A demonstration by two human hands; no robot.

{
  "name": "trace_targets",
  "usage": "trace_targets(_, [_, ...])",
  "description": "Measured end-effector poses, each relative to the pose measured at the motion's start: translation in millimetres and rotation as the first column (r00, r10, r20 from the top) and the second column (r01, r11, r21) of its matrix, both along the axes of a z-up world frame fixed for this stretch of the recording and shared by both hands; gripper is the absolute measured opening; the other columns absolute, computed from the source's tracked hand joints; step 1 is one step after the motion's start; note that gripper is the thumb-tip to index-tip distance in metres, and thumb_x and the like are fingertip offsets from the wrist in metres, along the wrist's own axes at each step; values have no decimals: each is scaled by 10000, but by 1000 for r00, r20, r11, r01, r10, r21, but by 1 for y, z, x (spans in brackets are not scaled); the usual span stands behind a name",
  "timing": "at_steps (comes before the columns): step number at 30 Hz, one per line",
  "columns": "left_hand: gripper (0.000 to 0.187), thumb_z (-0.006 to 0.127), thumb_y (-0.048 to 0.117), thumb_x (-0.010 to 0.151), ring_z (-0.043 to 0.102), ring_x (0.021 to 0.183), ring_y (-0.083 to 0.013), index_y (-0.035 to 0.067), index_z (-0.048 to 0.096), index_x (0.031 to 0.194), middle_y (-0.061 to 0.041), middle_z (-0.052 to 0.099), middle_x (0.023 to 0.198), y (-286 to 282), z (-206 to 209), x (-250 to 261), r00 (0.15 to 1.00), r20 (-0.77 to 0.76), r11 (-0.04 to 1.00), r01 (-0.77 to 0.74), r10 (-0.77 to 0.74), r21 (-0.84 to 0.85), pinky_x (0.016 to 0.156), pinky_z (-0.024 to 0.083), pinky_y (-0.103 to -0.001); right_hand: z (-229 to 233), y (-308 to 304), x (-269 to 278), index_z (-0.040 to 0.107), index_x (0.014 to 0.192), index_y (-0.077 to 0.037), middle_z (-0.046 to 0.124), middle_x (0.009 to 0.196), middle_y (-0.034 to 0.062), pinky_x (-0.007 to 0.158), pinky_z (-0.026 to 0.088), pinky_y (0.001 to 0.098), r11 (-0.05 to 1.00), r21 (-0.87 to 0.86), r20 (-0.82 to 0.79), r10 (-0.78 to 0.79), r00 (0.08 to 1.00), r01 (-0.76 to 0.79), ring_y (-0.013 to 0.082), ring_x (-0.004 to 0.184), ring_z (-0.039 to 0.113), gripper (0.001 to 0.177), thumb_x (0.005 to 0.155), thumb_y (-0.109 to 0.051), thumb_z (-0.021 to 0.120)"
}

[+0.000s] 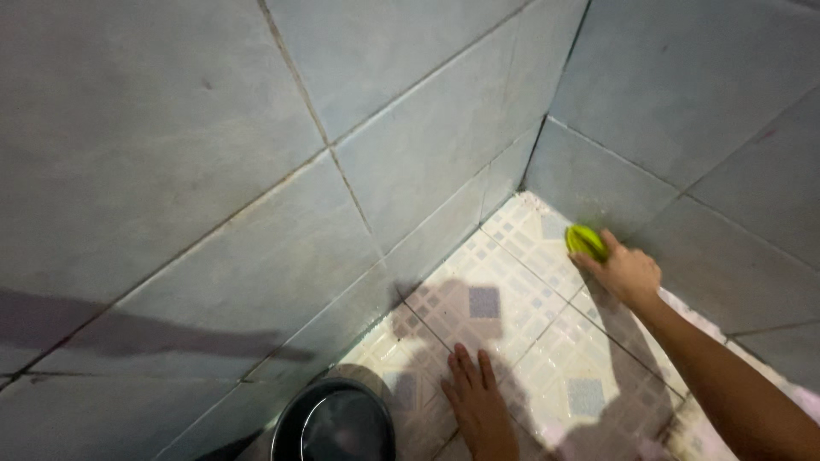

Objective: The person sprays bathroom cleaner across the tiled floor and then scrubs the tiles using a brush and a sponge.

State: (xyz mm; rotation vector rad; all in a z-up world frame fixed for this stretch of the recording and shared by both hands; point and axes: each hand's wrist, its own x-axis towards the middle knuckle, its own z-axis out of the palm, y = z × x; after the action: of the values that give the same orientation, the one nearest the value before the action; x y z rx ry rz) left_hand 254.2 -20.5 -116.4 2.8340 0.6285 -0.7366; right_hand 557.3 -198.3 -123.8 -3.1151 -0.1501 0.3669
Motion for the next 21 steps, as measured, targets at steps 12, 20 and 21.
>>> trace_targets(12, [923, 567, 352, 1026, -1, 1558, -432, 94, -60, 1652, -259, -90, 1704, 5, 3, 3, 990, -117, 994, 84, -75, 72, 1218, 118, -575, 0, -3, -111, 486, 1467, -306, 697, 699, 37, 430, 515, 327, 960, 93, -70, 270, 960, -263, 156, 474, 629, 846, 815, -838, 409])
trace_targets(20, [976, 624, 433, 1000, 77, 1549, -444, 72, 0, 1659, -285, -46, 1696, 3, 14, 8, 991, -89, 988, 109, -99, 112, 1218, 132, -593, 20, 11, -57, 442, 1501, -224, 678, 692, 69, 379, 436, 309, 988, 156, 60, -11, 998, 1, 131, 435, 544, 915, 827, -843, 427])
trace_targets(21, [1021, 643, 458, 984, 80, 1552, -450, 51, 1, 1667, -296, -38, 1697, -2, 13, 4, 989, -115, 987, 111, -97, 118, 1220, 125, -580, 18, 17, -61, 433, 1516, -230, 685, 700, 70, 381, 422, 298, 991, 133, 89, -4, 996, -8, 114, 434, 528, 933, 824, -856, 421])
